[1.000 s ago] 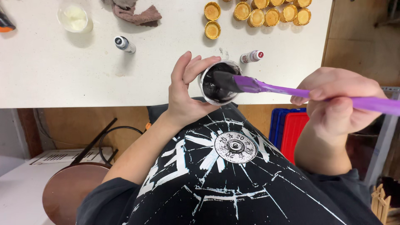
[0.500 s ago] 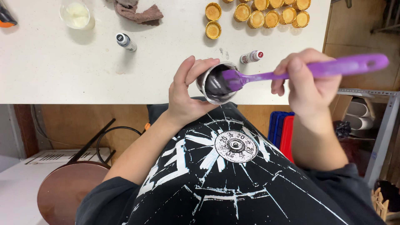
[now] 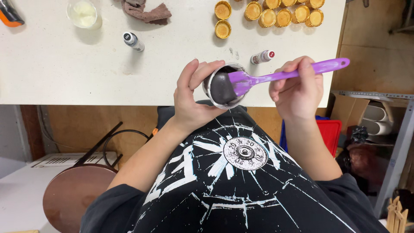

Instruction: The person stirs a dark viscous substance in a small container using a purple plastic spoon. They add a small amount of liquid from a silver bottle and continue stirring to blend the contents.

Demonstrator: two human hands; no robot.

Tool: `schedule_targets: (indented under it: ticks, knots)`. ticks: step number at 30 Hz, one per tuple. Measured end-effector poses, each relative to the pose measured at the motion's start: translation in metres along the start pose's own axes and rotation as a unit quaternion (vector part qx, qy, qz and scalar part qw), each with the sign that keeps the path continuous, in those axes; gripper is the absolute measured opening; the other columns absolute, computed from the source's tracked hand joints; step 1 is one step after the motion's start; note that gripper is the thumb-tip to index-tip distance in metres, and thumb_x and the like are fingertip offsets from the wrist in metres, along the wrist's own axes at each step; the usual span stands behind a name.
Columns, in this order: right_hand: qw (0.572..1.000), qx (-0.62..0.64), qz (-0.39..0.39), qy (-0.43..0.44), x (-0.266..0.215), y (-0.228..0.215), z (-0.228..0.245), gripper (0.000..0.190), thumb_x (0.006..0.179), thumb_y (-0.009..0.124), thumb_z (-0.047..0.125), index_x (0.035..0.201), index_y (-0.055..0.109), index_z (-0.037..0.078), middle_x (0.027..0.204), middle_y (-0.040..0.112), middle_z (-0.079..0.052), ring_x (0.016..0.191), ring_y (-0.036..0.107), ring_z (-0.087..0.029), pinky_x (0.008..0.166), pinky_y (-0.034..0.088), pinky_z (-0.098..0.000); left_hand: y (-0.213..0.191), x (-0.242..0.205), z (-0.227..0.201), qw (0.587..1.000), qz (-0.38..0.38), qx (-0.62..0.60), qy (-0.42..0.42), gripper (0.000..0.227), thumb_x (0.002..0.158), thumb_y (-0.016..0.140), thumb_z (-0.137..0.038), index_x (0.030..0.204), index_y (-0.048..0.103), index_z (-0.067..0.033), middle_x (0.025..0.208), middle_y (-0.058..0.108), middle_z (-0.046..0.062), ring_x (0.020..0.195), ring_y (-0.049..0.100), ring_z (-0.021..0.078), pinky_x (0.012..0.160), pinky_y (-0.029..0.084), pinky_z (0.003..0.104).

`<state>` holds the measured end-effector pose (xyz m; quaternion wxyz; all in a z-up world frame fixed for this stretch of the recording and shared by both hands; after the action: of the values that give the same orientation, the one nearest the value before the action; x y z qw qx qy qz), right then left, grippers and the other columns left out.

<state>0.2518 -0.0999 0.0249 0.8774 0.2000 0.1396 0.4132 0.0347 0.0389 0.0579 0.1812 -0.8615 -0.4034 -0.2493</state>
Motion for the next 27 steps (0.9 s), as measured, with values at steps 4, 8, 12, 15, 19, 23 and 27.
schedule_targets:
  ticks: [4, 8, 12, 15, 19, 23, 27]
  knots:
    - [1.0, 0.024, -0.006, -0.004, -0.004, -0.007, 0.008, 0.039, 0.124, 0.04, 0.028, 0.1, 0.055, 0.002, 0.074, 0.059, -0.015, 0.051, 0.051, -0.023, 0.044, 0.041, -0.0317, -0.002, 0.001, -0.003, 1.0, 0.002, -0.003, 0.012, 0.117, 0.081, 0.1, -0.014, 0.159, 0.014, -0.0132, 0.145, 0.06, 0.016, 0.126, 0.065, 0.0239, 0.114, 0.049, 0.036]
    - [0.998, 0.04, 0.006, -0.043, -0.006, 0.009, 0.023, 0.039, 0.126, 0.041, 0.028, 0.101, 0.055, 0.001, 0.073, 0.058, -0.015, 0.051, 0.051, -0.022, 0.044, 0.041, -0.0313, -0.003, 0.002, -0.004, 1.0, 0.007, -0.012, 0.003, 0.117, 0.08, 0.1, -0.015, 0.158, 0.013, -0.0122, 0.145, 0.059, 0.016, 0.129, 0.064, 0.025, 0.119, 0.045, 0.041]
    - [0.957, -0.178, 0.112, -0.2, -0.02, 0.064, 0.075, 0.028, 0.115, 0.05, 0.023, 0.099, 0.057, 0.001, 0.075, 0.06, -0.016, 0.054, 0.056, -0.025, 0.046, 0.049, -0.0333, -0.003, 0.003, -0.005, 1.0, 0.011, -0.01, -0.005, 0.117, 0.081, 0.1, -0.016, 0.159, 0.013, -0.0124, 0.146, 0.059, 0.014, 0.13, 0.064, 0.0252, 0.118, 0.048, 0.038]
    - [0.789, -0.469, 0.259, -0.303, -0.043, 0.121, 0.102, 0.023, 0.107, 0.054, 0.012, 0.094, 0.059, -0.006, 0.079, 0.064, -0.018, 0.065, 0.063, -0.027, 0.052, 0.053, -0.0333, -0.005, 0.002, -0.002, 0.999, 0.03, -0.013, -0.026, 0.115, 0.082, 0.1, -0.015, 0.159, 0.014, -0.0118, 0.147, 0.059, 0.015, 0.129, 0.066, 0.0251, 0.112, 0.054, 0.033]
    - [0.819, -0.44, 0.27, -0.251, -0.027, 0.139, 0.091, 0.021, 0.109, 0.056, 0.006, 0.093, 0.062, -0.005, 0.08, 0.067, -0.013, 0.061, 0.066, -0.017, 0.054, 0.054, -0.0265, -0.011, 0.003, 0.006, 0.999, 0.021, -0.016, -0.034, 0.113, 0.081, 0.1, -0.014, 0.158, 0.017, -0.0126, 0.146, 0.061, 0.014, 0.127, 0.068, 0.0239, 0.11, 0.055, 0.031]
    - [0.91, -0.338, 0.176, -0.165, -0.012, 0.138, 0.063, 0.02, 0.115, 0.055, 0.009, 0.103, 0.061, -0.005, 0.081, 0.068, -0.011, 0.062, 0.065, -0.013, 0.056, 0.054, -0.0243, -0.021, 0.001, 0.016, 0.998, 0.003, -0.027, -0.062, 0.113, 0.078, 0.1, -0.012, 0.157, 0.019, -0.0111, 0.144, 0.062, 0.016, 0.127, 0.067, 0.025, 0.113, 0.052, 0.034]
    - [0.914, -0.374, 0.075, -0.141, -0.001, 0.136, 0.054, 0.02, 0.118, 0.055, 0.01, 0.106, 0.06, -0.005, 0.079, 0.067, -0.009, 0.061, 0.063, -0.011, 0.053, 0.051, -0.0208, -0.032, 0.008, 0.028, 0.997, -0.006, -0.032, -0.069, 0.113, 0.075, 0.099, -0.009, 0.157, 0.02, -0.01, 0.142, 0.062, 0.018, 0.13, 0.064, 0.0278, 0.116, 0.05, 0.036]
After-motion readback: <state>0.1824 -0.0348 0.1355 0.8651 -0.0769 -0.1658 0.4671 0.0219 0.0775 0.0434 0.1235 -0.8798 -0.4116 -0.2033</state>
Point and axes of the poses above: each hand's wrist, its own x-axis towards the middle knuckle, its own y-axis out of the palm, z = x × y, the point moved 9 cm from there along x, towards the middle knuckle
